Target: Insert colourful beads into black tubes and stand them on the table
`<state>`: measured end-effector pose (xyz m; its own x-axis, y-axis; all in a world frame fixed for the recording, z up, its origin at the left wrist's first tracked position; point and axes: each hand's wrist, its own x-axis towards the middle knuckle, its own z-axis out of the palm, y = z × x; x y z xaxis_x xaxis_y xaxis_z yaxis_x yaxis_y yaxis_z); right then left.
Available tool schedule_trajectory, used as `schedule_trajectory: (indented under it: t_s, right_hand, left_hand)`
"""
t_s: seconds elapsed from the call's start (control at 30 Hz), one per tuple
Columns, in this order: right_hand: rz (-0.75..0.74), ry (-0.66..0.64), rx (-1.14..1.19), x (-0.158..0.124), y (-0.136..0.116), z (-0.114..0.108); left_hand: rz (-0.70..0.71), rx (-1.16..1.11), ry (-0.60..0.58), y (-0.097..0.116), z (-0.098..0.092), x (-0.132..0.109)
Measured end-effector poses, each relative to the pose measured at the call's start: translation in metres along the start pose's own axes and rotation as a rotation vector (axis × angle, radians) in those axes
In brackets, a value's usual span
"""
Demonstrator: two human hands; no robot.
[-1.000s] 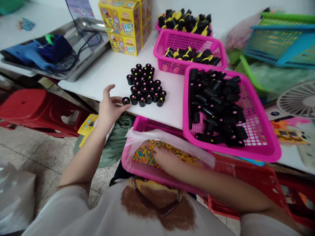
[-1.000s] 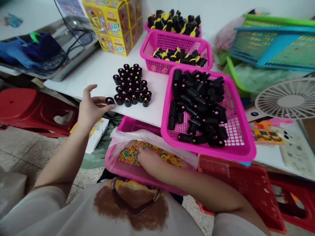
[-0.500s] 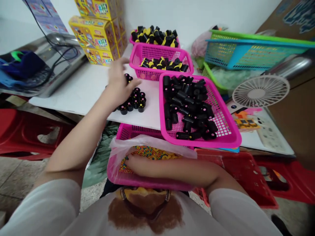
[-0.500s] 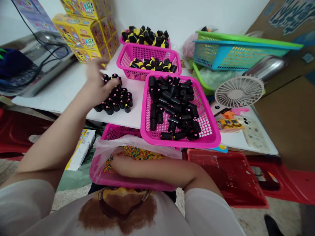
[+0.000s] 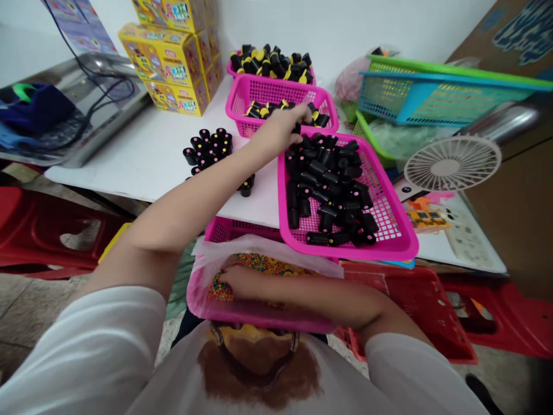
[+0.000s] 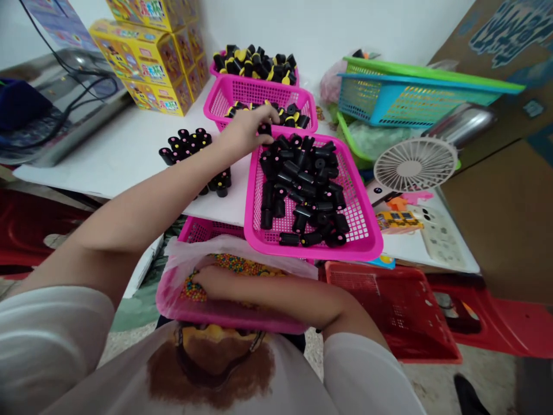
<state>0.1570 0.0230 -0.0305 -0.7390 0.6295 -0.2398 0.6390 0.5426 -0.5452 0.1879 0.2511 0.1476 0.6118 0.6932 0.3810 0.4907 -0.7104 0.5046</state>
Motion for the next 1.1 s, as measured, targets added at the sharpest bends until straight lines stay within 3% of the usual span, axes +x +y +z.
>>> schedule_trajectory:
  t_s: [0.1,0.2,0.27,0.4,0.5,0.6,0.7,0.83,0.93,1.1]
  right_hand:
    - [-0.049,-0.006,0.092,0.003,0.008,-0.001]
    - [-0.038,0.066,0.292,-0.005,0.015,-0.003]
    - [0.011,0.114,0.449,-0.017,0.018,-0.007]
    - [0.123,0.205,0.571,-0.049,0.018,-0.024]
    - [0.107,0.297,0.572,-0.069,0.012,-0.039]
    - [0.032,0.417,0.462,-0.079,0.002,-0.045]
    - [0.042,0.449,0.339,-0.082,-0.011,-0.042]
    - [0.212,0.445,0.334,-0.079,-0.028,-0.036]
    - [0.134,0.463,0.284,-0.079,-0.034,-0.037]
    - [0.187,0.482,0.225,-0.094,-0.030,-0.047]
  left_hand:
    - [0.043,-0.191,0.086,0.012,-0.031,-0.047]
    - [0.002,-0.345,0.022,0.019,-0.057,-0.122]
    - [-0.047,-0.403,-0.033,0.016,-0.065,-0.178]
    - [-0.256,-0.387,-0.092,0.005,-0.051,-0.278]
    - [-0.383,-0.371,-0.084,0.004,-0.025,-0.326]
    - [-0.405,-0.390,-0.077,0.012,-0.002,-0.346]
    - [-0.428,-0.491,-0.066,0.018,0.012,-0.349]
    - [-0.476,-0.561,-0.037,0.017,0.018,-0.348]
    - [-0.475,-0.555,-0.040,0.015,0.020,-0.348]
    - [-0.449,-0.622,-0.047,0.018,0.019,-0.347]
